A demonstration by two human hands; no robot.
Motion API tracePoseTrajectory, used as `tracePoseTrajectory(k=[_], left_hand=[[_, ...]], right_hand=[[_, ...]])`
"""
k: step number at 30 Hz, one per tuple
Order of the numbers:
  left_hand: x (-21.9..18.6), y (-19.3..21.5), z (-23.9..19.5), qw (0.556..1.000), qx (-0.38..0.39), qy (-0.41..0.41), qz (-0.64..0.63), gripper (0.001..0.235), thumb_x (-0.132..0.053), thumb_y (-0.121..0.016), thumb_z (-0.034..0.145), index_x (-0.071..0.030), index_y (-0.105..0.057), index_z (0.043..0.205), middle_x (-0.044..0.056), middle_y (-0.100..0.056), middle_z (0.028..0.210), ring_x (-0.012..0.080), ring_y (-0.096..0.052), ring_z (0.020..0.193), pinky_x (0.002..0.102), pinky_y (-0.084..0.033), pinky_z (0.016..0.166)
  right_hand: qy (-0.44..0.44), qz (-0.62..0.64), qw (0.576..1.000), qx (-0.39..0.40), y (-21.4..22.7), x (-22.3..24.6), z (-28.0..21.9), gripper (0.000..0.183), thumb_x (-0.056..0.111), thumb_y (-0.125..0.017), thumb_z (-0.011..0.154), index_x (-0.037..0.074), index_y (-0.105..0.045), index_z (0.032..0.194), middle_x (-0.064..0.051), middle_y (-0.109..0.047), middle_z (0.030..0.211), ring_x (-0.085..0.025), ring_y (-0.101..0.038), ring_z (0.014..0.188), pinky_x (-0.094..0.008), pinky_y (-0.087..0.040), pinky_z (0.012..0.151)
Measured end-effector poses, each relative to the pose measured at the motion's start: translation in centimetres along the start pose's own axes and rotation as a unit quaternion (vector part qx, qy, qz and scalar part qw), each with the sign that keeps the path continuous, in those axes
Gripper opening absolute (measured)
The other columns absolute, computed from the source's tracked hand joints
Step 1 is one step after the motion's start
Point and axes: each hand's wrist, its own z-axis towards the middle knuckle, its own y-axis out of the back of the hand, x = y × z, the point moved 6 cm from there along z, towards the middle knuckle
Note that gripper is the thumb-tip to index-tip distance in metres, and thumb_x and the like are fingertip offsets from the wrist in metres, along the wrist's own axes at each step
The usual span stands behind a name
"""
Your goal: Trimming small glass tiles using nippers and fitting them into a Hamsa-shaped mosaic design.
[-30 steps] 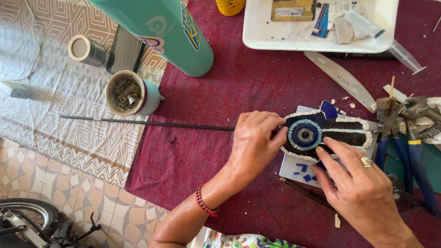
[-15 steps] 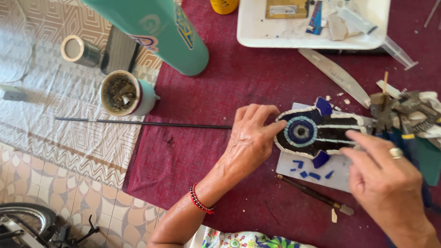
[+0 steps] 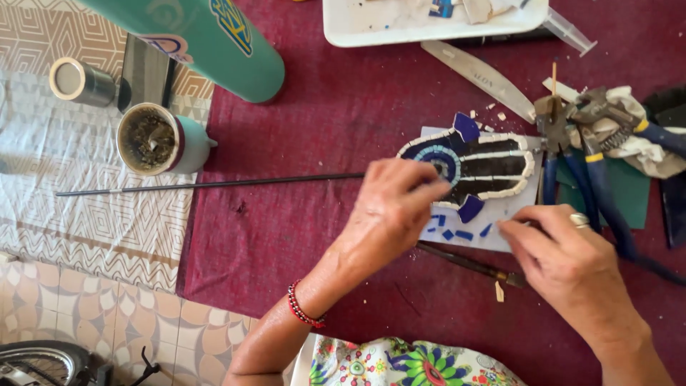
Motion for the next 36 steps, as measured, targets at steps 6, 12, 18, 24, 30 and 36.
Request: tracePoseTrajectory(k=[6, 12, 18, 24, 30, 36], left_hand=[[-2.9, -2.2, -1.2, 0.997, 0.052, -0.05, 0.014, 0.016, 0.002, -0.062, 0.095, -0.005, -0.064, 0.11, 0.013, -0.061, 0.114, 0.0324, -0.058, 0.095, 0.046, -0.043, 0.089], [-3.6, -0.3, -1.7, 0.999, 0.018, -0.01, 0.032, 0.024, 0.01, -0.059, 0.092, -0.005, -0.065, 0.111, 0.012, -0.063, 0.115, 0.0317, -0.061, 0.096, 0.046, -0.044, 0.09], [-4.8, -0.3, -4.4, 0.995, -0.035, 0.053, 0.078, 0.006, -0.009, -0.069, 0.098, -0.007, -0.067, 0.104, 0.007, -0.06, 0.108, 0.0265, -0.055, 0.091, 0.043, -0.039, 0.088], [-5.0, -1.7, -5.4, 0.99, -0.061, 0.068, 0.107, 0.005, -0.005, -0.066, 0.099, -0.007, -0.066, 0.104, 0.011, -0.059, 0.11, 0.0297, -0.058, 0.094, 0.044, -0.042, 0.089], [-4.8, -2.1, -5.1, 0.993, -0.049, 0.062, 0.084, 0.007, -0.003, -0.066, 0.099, -0.006, -0.063, 0.105, 0.014, -0.057, 0.112, 0.0315, -0.054, 0.091, 0.047, -0.042, 0.091], [-4.7, -2.4, -5.1, 0.993, -0.043, 0.065, 0.088, 0.007, -0.002, -0.062, 0.101, -0.006, -0.063, 0.107, 0.013, -0.058, 0.112, 0.031, -0.054, 0.091, 0.048, -0.041, 0.091]], right_hand=[[0.013, -0.002, 1.0, 0.0, -0.5, 0.6, -2.1, 0.016, 0.006, -0.077, 0.093, 0.015, -0.074, 0.107, -0.003, -0.067, 0.108, -0.021, -0.067, 0.085, -0.034, -0.053, 0.074], [0.017, 0.03, 0.998, -0.061, -1.5, 2.2, -3.0, 0.011, 0.006, -0.08, 0.092, 0.011, -0.077, 0.102, -0.006, -0.067, 0.1, -0.023, -0.065, 0.072, -0.034, -0.056, 0.069], [0.001, 0.016, 0.998, -0.056, -1.9, 4.1, -1.9, 0.014, 0.005, -0.076, 0.095, 0.009, -0.077, 0.108, -0.005, -0.063, 0.101, -0.022, -0.061, 0.077, -0.033, -0.049, 0.057], [-0.014, 0.015, 0.997, -0.08, -2.7, 3.9, -2.1, 0.016, 0.008, -0.078, 0.097, 0.011, -0.077, 0.113, -0.005, -0.067, 0.107, -0.023, -0.063, 0.08, -0.036, -0.053, 0.069], [-0.032, 0.012, 0.997, -0.074, -3.2, 3.2, -2.3, 0.018, 0.008, -0.081, 0.096, 0.008, -0.079, 0.114, -0.007, -0.065, 0.107, -0.023, -0.059, 0.075, -0.033, -0.053, 0.064], [-0.029, 0.01, 0.996, -0.085, -3.2, 3.3, -2.3, 0.013, 0.006, -0.081, 0.097, 0.007, -0.079, 0.11, -0.006, -0.066, 0.103, -0.023, -0.062, 0.079, -0.032, -0.054, 0.068]])
